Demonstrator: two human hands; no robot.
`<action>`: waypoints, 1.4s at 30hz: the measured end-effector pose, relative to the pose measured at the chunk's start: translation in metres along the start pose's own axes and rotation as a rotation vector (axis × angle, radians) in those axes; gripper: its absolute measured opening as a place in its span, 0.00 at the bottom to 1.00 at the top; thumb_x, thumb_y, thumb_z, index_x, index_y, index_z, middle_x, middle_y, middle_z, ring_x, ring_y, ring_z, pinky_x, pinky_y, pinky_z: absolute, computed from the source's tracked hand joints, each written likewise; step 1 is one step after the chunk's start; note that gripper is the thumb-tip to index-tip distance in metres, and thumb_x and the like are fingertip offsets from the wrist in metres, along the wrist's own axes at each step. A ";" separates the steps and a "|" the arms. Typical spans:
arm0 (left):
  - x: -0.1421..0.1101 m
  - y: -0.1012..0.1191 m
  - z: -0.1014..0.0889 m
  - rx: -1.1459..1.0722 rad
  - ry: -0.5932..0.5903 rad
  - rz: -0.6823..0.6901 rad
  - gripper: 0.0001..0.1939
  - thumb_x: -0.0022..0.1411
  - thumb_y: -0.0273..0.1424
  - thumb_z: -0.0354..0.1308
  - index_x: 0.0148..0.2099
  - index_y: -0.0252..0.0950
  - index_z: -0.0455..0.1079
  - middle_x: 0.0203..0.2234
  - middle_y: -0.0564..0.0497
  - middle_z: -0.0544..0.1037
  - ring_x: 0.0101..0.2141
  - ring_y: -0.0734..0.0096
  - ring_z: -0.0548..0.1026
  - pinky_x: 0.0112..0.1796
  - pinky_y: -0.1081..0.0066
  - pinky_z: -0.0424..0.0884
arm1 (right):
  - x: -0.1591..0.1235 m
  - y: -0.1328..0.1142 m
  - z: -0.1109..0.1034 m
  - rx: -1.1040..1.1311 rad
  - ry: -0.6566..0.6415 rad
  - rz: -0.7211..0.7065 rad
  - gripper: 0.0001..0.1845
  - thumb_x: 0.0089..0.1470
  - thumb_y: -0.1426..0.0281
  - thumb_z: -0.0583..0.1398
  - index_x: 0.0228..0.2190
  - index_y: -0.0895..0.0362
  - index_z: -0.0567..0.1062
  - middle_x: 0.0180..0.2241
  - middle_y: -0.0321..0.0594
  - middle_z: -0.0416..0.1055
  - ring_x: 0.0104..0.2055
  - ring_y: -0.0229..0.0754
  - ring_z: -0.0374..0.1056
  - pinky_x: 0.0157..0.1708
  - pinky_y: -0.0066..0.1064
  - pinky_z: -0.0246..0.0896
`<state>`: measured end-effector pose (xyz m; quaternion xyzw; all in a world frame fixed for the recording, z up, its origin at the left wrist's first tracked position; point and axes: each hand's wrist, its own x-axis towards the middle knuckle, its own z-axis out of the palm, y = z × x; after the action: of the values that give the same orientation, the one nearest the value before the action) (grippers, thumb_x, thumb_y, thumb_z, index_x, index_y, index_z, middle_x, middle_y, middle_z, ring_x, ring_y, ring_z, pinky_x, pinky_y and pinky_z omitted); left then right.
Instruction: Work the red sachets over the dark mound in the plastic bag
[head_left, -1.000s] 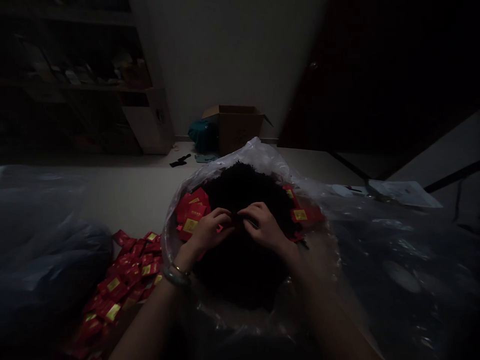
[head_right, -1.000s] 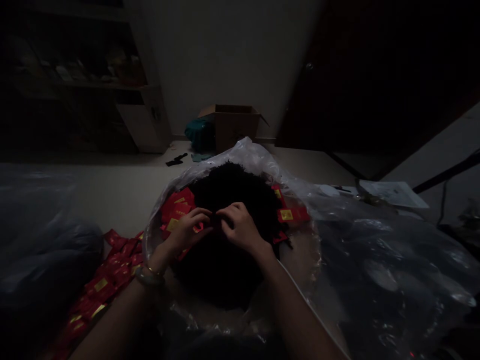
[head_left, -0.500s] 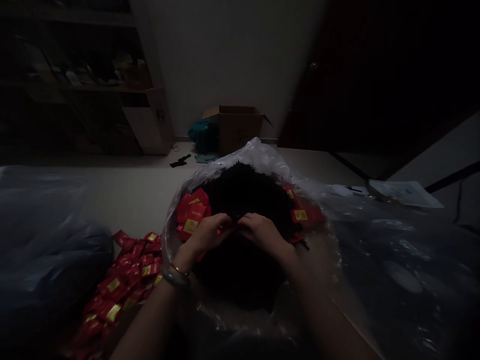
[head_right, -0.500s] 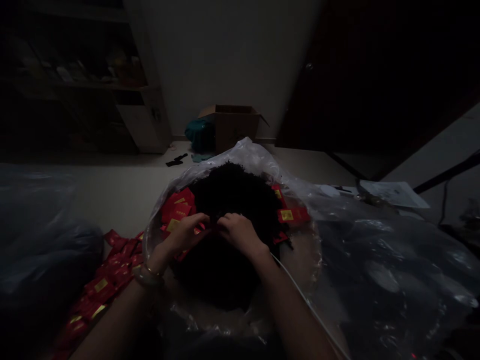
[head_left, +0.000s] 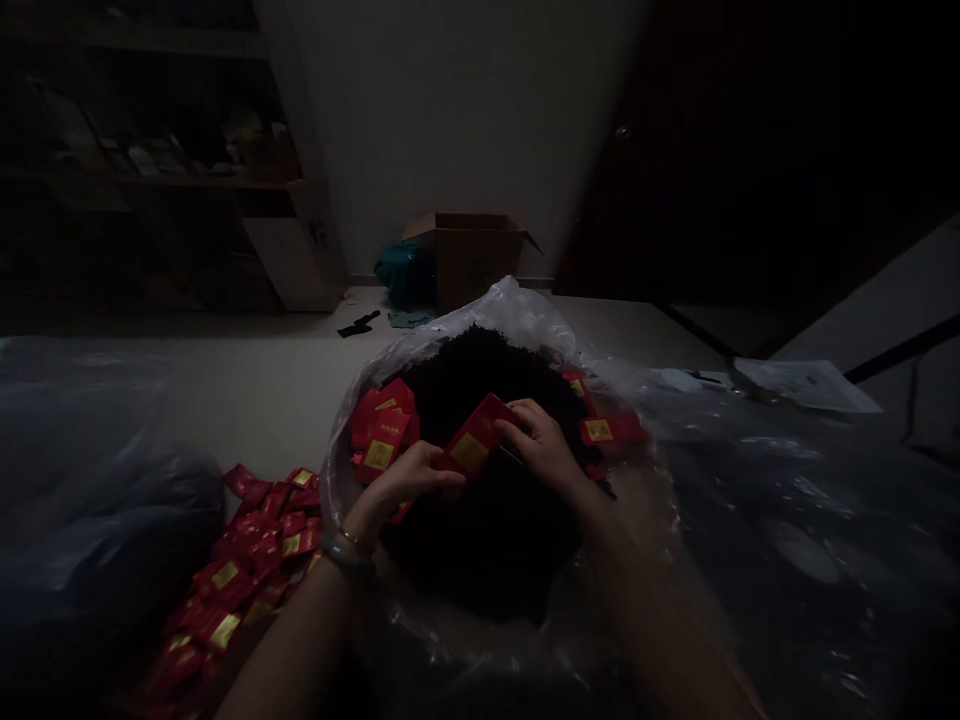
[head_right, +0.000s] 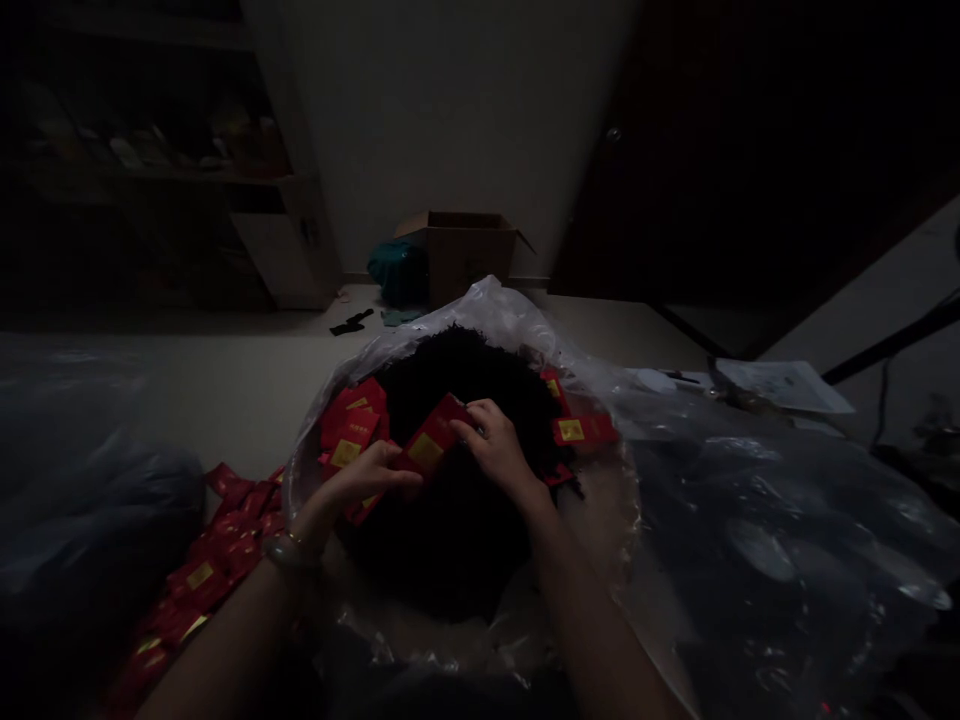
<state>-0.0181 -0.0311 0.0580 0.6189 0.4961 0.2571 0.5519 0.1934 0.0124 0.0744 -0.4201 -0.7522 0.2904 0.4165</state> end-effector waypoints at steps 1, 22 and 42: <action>-0.001 0.002 0.000 0.015 -0.007 -0.002 0.12 0.48 0.37 0.62 0.24 0.32 0.73 0.17 0.51 0.76 0.22 0.72 0.72 0.25 0.75 0.63 | 0.000 -0.001 -0.002 -0.014 -0.014 -0.002 0.13 0.56 0.62 0.55 0.27 0.56 0.74 0.35 0.41 0.67 0.38 0.41 0.66 0.39 0.32 0.61; 0.019 -0.028 0.022 -0.089 0.113 0.109 0.13 0.45 0.31 0.64 0.37 0.34 0.77 0.27 0.55 0.80 0.29 0.68 0.75 0.31 0.75 0.68 | -0.004 -0.018 0.002 0.263 -0.032 0.102 0.09 0.43 0.69 0.64 0.31 0.55 0.76 0.31 0.37 0.74 0.34 0.41 0.70 0.36 0.32 0.65; 0.014 -0.011 0.029 -0.460 0.234 -0.023 0.24 0.44 0.41 0.68 0.41 0.32 0.75 0.30 0.49 0.81 0.29 0.67 0.76 0.30 0.72 0.69 | -0.007 0.000 0.030 0.242 -0.030 0.305 0.11 0.42 0.62 0.64 0.24 0.58 0.78 0.24 0.39 0.77 0.26 0.41 0.71 0.28 0.30 0.65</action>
<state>0.0089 -0.0323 0.0373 0.4374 0.4920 0.4270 0.6199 0.1696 0.0040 0.0571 -0.4716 -0.6455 0.4449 0.4037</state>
